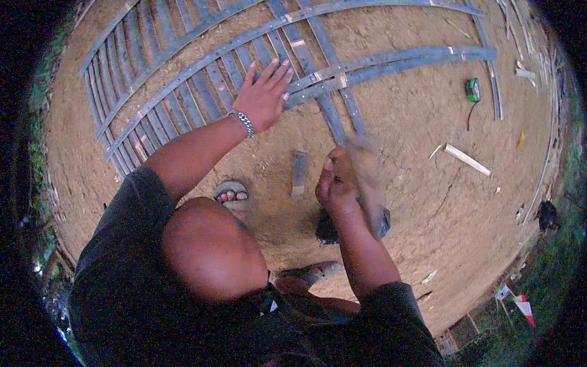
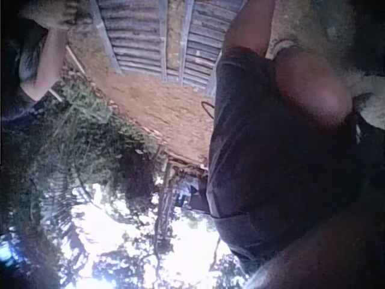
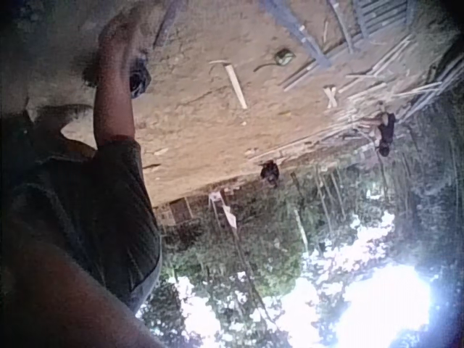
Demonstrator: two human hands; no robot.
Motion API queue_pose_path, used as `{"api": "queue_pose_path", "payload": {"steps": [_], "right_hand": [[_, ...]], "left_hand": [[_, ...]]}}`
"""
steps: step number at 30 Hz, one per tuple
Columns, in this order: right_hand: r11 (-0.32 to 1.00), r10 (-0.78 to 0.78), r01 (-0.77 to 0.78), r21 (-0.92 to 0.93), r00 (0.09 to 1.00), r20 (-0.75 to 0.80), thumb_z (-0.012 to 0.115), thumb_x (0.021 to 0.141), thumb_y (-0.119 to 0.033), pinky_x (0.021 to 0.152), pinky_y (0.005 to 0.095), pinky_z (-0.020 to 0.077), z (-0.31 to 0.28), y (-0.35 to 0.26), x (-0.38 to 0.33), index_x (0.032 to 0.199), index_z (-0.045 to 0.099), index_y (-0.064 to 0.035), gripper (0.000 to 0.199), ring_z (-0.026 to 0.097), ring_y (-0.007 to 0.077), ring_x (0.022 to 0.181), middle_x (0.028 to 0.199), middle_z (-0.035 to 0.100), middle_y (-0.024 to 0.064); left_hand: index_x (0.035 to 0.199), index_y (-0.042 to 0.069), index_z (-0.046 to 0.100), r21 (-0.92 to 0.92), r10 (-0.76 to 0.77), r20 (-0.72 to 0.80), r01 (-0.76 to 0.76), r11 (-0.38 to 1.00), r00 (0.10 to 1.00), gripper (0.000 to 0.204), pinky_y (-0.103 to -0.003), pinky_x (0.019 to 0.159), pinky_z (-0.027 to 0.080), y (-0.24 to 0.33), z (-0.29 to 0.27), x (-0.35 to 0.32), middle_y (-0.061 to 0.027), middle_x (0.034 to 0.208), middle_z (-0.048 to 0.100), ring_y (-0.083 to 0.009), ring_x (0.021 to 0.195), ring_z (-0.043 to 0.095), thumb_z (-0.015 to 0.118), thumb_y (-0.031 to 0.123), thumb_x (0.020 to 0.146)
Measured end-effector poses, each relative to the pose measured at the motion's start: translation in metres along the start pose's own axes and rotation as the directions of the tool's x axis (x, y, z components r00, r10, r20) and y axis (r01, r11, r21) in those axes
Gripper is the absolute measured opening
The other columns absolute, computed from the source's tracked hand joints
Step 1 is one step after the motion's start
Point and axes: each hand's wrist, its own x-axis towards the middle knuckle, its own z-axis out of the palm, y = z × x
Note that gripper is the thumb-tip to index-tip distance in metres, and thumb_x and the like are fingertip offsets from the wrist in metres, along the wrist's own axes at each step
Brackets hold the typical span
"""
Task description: The person is assembling a large, curved bamboo frame on the ground. They repeatedly pick up nails from a black plastic bag, position them on the bamboo slats, and hammer them in with a small axe to secure the structure.
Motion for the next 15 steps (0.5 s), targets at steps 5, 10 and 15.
{"api": "queue_pose_path", "payload": {"steps": [5, 10, 15], "right_hand": [[0.928, 0.368, -0.365, -0.068, 0.883, 0.291, 0.06, 0.095, -0.005, 0.097, 0.0473, 0.0498, 0.014, -0.013, 0.012, 0.145, 0.046, -0.0012, 0.053, 0.061, 0.0479, 0.117, 0.124, 0.065, 0.0289], [0.956, 0.216, -0.239, 0.171, 0.966, 0.143, 0.058, 0.096, -0.008, 0.089, 0.0497, 0.0524, 0.009, 0.001, 0.001, 0.141, 0.049, -0.0013, 0.046, 0.064, 0.0493, 0.103, 0.114, 0.066, 0.0305], [0.867, 0.498, -0.458, -0.196, 0.785, 0.368, 0.056, 0.096, -0.008, 0.09, 0.0505, 0.0522, 0.015, 0.003, 0.002, 0.139, 0.052, -0.0045, 0.044, 0.063, 0.0518, 0.106, 0.114, 0.065, 0.0325]], "left_hand": [[0.158, 0.01, 0.033, -0.005, -0.001, -0.019, 0.001, 1.0, 1.0, 0.058, -0.059, 0.125, 0.015, -0.005, 0.001, 0.0, -0.0076, 0.168, 0.025, -0.028, 0.155, 0.022, 0.045, 0.028, 0.104], [0.158, 0.009, 0.033, 0.039, -0.002, 0.011, 0.002, 0.999, 1.0, 0.057, -0.058, 0.125, 0.015, -0.005, -0.001, -0.003, -0.0073, 0.168, 0.025, -0.0279, 0.155, 0.021, 0.041, 0.031, 0.106], [0.158, 0.009, 0.033, 0.037, 0.01, 0.005, -0.01, 0.999, 1.0, 0.057, -0.058, 0.125, 0.015, -0.002, -0.003, 0.0, -0.0071, 0.168, 0.025, -0.0278, 0.156, 0.02, 0.041, 0.03, 0.105]]}}
